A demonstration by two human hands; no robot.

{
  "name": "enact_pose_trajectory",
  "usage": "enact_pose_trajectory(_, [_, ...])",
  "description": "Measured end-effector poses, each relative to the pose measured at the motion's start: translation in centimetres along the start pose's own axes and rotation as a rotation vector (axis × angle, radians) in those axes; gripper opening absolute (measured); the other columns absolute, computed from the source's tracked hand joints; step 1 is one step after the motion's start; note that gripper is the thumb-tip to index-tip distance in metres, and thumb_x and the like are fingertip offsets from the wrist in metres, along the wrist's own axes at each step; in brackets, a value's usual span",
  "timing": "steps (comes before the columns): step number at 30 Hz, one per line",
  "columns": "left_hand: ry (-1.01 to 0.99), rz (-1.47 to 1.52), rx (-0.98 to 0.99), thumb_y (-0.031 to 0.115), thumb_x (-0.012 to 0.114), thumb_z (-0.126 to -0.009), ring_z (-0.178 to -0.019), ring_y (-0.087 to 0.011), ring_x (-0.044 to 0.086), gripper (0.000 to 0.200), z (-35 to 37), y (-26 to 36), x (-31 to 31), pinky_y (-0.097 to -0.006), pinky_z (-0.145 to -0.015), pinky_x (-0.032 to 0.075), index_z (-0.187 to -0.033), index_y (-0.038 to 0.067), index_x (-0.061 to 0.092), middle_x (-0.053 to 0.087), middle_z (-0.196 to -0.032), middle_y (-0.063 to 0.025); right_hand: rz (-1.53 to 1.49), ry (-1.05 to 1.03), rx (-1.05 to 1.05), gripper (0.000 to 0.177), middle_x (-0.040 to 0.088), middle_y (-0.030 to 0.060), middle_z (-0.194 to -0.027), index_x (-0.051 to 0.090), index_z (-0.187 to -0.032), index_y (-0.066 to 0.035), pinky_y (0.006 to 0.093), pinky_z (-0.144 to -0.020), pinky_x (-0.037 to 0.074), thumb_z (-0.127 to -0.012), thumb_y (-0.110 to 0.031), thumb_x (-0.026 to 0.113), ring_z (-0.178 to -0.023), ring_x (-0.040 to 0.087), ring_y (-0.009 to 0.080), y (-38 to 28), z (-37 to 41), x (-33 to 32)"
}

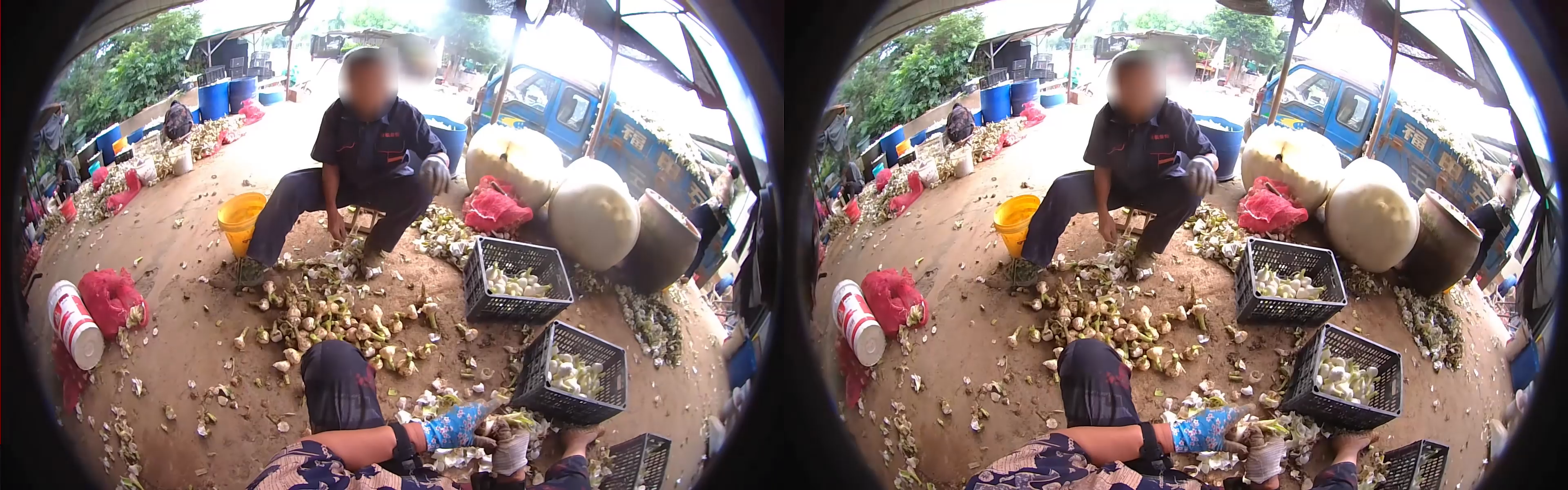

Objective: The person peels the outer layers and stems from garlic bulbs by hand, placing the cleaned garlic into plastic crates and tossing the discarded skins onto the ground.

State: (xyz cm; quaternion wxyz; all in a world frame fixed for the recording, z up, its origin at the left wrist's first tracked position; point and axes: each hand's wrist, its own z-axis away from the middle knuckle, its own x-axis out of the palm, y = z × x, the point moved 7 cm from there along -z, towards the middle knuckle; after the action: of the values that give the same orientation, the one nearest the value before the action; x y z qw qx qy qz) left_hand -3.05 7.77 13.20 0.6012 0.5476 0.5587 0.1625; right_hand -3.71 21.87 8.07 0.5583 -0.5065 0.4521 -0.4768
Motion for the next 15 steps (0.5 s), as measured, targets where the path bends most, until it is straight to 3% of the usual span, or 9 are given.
enact_pose_trajectory(2, [-0.081, 0.013, -0.083, 0.05, 0.068, -0.074, -0.086, -0.0303, 0.058, 0.089, 0.5, -0.2, -0.2, -0.0365, -0.072, 0.048, -0.135, -0.002, 0.029, 0.054, -0.108, -0.0235, -0.063, -0.008, 0.055, 0.023, 0.054, 0.0007, -0.06, 0.056, -0.082, -0.004, 0.0208, -0.037, 0.034, -0.089, -0.026, 0.056, -0.046, 0.05, 0.0086, 0.2, 0.2, 0.6])
enact_pose_trajectory(6, [0.118, -0.063, 0.029, 0.053, 0.066, -0.074, -0.102, -0.0368, 0.054, 0.088, 1.3, -2.0, -0.4, -0.0415, -0.083, 0.045, -0.133, -0.003, 0.031, 0.053, -0.111, -0.026, -0.184, 0.017, 0.086, 0.022, 0.057, 0.0024, -0.062, 0.057, -0.077, -0.005, 0.0204, -0.037, 0.036, -0.087, -0.025, 0.059, -0.045, 0.051, 0.0091, 0.6, -0.7, 1.9])
enact_pose_trajectory(7, [0.09, 0.01, -0.023, 0.053, 0.064, -0.075, -0.105, -0.0392, 0.051, 0.087, 1.7, -2.0, -1.1, -0.0428, -0.087, 0.042, -0.133, -0.003, 0.031, 0.052, -0.112, -0.027, -0.18, 0.012, 0.093, 0.022, 0.057, 0.0024, -0.062, 0.057, -0.077, -0.005, 0.0204, -0.037, 0.036, -0.087, -0.025, 0.059, -0.045, 0.051, 0.0091, 0.6, -0.9, 2.4])
enact_pose_trajectory(10, [0.18, -0.036, -0.02, 0.051, 0.064, -0.076, -0.105, -0.039, 0.051, 0.087, 3.7, -3.9, -1.7, -0.0427, -0.087, 0.042, -0.134, -0.003, 0.028, 0.051, -0.112, -0.0278, 0.114, -0.126, 0.053, 0.027, 0.057, 0.0015, -0.06, 0.056, -0.077, -0.005, 0.0202, -0.036, 0.037, -0.089, -0.029, 0.058, -0.046, 0.051, 0.0087, 0.1, -1.2, 5.0])
enact_pose_trajectory(15, [0.19, -0.126, -0.104, 0.053, 0.065, -0.073, -0.103, -0.0377, 0.053, 0.084, 5.0, -5.4, -2.3, -0.041, -0.086, 0.043, -0.13, -0.001, 0.036, 0.052, -0.112, -0.0259, 0.052, -0.232, 0.149, 0.022, 0.059, 0.0027, -0.069, 0.057, -0.082, -0.005, 0.023, -0.047, 0.045, -0.09, -0.025, 0.055, -0.057, 0.057, 0.0104, 0.0, -0.9, 7.1])
